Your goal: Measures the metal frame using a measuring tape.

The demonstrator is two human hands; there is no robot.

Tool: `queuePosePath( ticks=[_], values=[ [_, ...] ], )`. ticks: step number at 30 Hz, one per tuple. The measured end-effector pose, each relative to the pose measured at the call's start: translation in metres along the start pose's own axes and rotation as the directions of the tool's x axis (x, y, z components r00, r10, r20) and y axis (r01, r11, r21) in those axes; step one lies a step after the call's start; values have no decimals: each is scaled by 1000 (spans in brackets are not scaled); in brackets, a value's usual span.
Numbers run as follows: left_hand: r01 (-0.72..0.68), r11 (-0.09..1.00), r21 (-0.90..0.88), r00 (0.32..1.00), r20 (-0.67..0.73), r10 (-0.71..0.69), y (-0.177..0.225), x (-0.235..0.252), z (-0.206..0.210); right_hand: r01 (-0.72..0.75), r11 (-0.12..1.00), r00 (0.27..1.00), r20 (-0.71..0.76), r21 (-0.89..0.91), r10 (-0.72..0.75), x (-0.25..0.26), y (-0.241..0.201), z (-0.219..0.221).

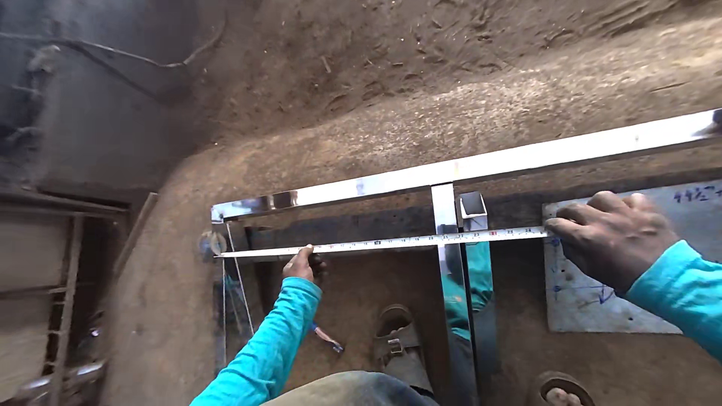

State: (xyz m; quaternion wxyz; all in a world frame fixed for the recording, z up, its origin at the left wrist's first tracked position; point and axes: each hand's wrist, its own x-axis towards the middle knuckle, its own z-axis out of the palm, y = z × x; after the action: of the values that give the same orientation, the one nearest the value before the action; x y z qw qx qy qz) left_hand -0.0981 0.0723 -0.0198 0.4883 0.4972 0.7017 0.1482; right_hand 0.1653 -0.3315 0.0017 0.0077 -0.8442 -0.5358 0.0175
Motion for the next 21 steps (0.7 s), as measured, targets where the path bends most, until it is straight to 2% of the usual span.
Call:
queuePosePath(
  ticks=[14,16,18,20,21],
  values=[
    [20,998,-60,999,30,-18,-2,2,-1,-23,1000,999,40,9,23,7,2,1],
    [40,995,-90,992,122,-28,-4,-7,1,-17,1000,999,51,21,16,7,2,-1],
    [42,998,-47,959,283,-27,-11,-22,5,-9,1000,999,49,25,8,8,2,-1],
    [-52,995,80,860,510,4,-26,-38,10,-1,1000,999,39,26,0,8,2,0],
    [-153,980,126,767,640,38,-37,-43,12,-1,1000,999,38,30,0,8,2,0]
  ],
)
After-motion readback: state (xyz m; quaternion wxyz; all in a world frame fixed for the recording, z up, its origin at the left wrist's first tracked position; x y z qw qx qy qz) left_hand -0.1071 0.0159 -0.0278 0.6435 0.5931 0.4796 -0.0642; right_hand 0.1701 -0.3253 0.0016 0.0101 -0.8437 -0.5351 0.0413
